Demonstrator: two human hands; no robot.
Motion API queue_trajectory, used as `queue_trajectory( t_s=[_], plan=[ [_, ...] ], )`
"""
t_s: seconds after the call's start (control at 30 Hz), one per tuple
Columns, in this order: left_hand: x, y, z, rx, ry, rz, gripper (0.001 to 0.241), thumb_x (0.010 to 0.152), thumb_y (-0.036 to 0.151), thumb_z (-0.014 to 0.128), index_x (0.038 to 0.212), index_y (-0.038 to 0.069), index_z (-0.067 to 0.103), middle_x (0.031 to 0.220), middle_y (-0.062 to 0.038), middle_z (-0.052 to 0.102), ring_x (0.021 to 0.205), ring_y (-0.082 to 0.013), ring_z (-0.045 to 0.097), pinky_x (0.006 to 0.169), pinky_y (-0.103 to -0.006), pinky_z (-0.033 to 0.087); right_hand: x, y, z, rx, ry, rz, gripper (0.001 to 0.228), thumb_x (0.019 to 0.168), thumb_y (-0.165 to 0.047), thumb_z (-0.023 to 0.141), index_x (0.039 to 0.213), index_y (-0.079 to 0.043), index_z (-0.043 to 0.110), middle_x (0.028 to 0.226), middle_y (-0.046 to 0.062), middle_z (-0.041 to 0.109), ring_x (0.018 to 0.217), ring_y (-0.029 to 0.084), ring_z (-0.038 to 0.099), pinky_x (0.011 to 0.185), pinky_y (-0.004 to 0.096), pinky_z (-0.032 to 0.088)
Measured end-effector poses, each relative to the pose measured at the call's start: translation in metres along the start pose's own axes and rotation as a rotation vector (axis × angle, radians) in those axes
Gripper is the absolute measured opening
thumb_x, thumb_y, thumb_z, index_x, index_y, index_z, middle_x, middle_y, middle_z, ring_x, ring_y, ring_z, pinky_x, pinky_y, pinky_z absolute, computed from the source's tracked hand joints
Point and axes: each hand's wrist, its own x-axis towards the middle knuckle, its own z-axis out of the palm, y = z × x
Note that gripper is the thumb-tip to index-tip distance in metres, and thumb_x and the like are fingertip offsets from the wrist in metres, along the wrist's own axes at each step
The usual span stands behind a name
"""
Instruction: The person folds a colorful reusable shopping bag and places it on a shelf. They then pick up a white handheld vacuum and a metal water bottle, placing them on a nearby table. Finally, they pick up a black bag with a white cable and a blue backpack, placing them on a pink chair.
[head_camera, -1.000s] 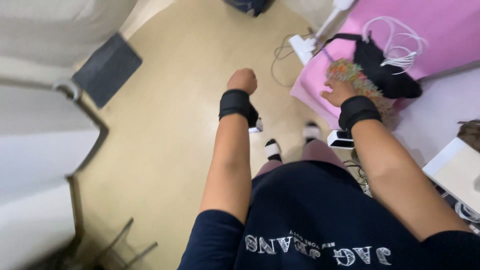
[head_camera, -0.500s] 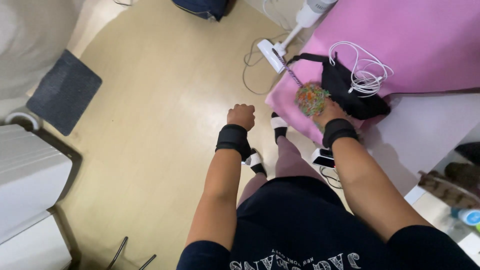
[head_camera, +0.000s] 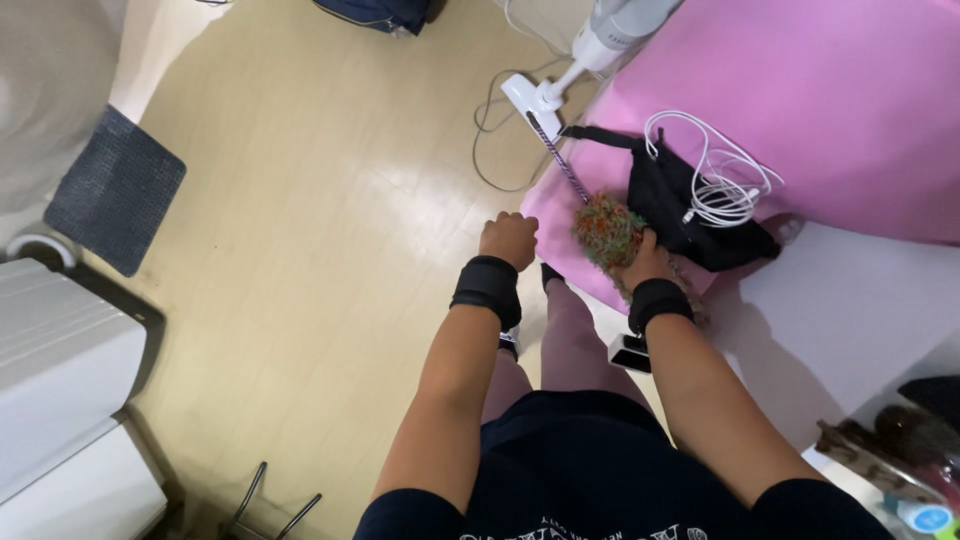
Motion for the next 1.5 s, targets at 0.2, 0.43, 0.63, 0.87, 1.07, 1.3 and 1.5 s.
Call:
queue_trajectory(
  t_s=[0.2, 0.43, 0.63, 0.87, 1.07, 1.3, 1.5],
  plan=[
    [0.007, -0.005, 0.003, -0.008, -0.003, 0.004, 0.02, 0.092, 0.023, 0.066, 0.11, 0.014, 0.07, 0.111, -0.01, 0.07, 0.113, -0.0325, 0.063, 0.093, -0.0502, 0.051, 0.001, -0.01, 0.007, 0.003, -0.032, 0.029, 0.095, 0.067, -0.032, 0.092, 0.146, -0.014, 0.044, 0.138, 0.028, 0.056, 0.127, 0.046, 0.054, 0.105, 0.051, 0.047],
    [-0.01, -0.032, -0.002, 0.026, 0.038, 0.048, 0.027, 0.093, 0.015, 0.064, 0.12, 0.016, 0.067, 0.119, -0.01, 0.068, 0.118, -0.0317, 0.061, 0.096, -0.0493, 0.051, 0.006, 0.013, 0.042, -0.012, 0.18, -0.131, 0.048, 0.083, -0.02, 0.077, 0.129, -0.01, 0.067, 0.131, 0.024, 0.066, 0.123, 0.044, 0.061, 0.108, 0.049, 0.049],
    [-0.04, -0.097, -0.034, 0.192, 0.522, 0.251, 0.065, 0.07, 0.014, 0.069, 0.133, 0.023, 0.059, 0.146, -0.011, 0.057, 0.131, -0.0366, 0.055, 0.1, -0.0622, 0.041, -0.042, -0.054, 0.035, -0.086, 0.231, -0.336, 0.045, 0.079, -0.006, 0.071, 0.123, -0.013, 0.075, 0.126, 0.021, 0.068, 0.115, 0.042, 0.064, 0.099, 0.049, 0.05],
    [-0.133, -0.25, -0.094, 0.202, -0.042, -0.031, 0.035, 0.098, 0.044, 0.06, 0.128, 0.026, 0.064, 0.124, -0.006, 0.069, 0.125, -0.0293, 0.058, 0.114, -0.0679, 0.028, -0.084, -0.165, 0.055, 0.063, 0.351, -0.49, 0.036, 0.085, -0.011, 0.071, 0.121, -0.013, 0.074, 0.122, 0.019, 0.071, 0.113, 0.04, 0.066, 0.099, 0.048, 0.052],
    [-0.183, -0.324, -0.08, -0.025, 0.041, 0.125, 0.029, 0.104, 0.046, 0.054, 0.121, 0.026, 0.066, 0.104, -0.007, 0.071, 0.104, -0.0298, 0.067, 0.086, -0.0489, 0.052, -0.114, -0.204, 0.081, 0.032, 0.328, -0.35, 0.044, 0.084, -0.013, 0.074, 0.129, -0.012, 0.07, 0.114, 0.024, 0.071, 0.104, 0.044, 0.067, 0.093, 0.051, 0.052],
    [-0.172, -0.308, -0.052, 0.062, 0.199, 0.365, 0.014, 0.1, 0.029, 0.057, 0.111, 0.026, 0.067, 0.089, -0.006, 0.068, 0.095, -0.0278, 0.066, 0.082, -0.0476, 0.047, -0.154, -0.193, 0.085, 0.129, 0.251, -0.174, 0.046, 0.084, -0.014, 0.075, 0.129, -0.015, 0.069, 0.114, 0.021, 0.073, 0.105, 0.041, 0.07, 0.095, 0.047, 0.054],
    [-0.13, -0.25, -0.04, 0.105, 0.185, 0.461, 0.027, 0.1, 0.017, 0.053, 0.121, 0.028, 0.067, 0.093, -0.007, 0.067, 0.096, -0.0287, 0.064, 0.082, -0.049, 0.046, -0.161, -0.133, 0.056, 0.159, 0.268, -0.086, 0.059, 0.077, -0.017, 0.078, 0.134, -0.015, 0.062, 0.126, 0.019, 0.068, 0.115, 0.038, 0.065, 0.098, 0.047, 0.051]
  ],
)
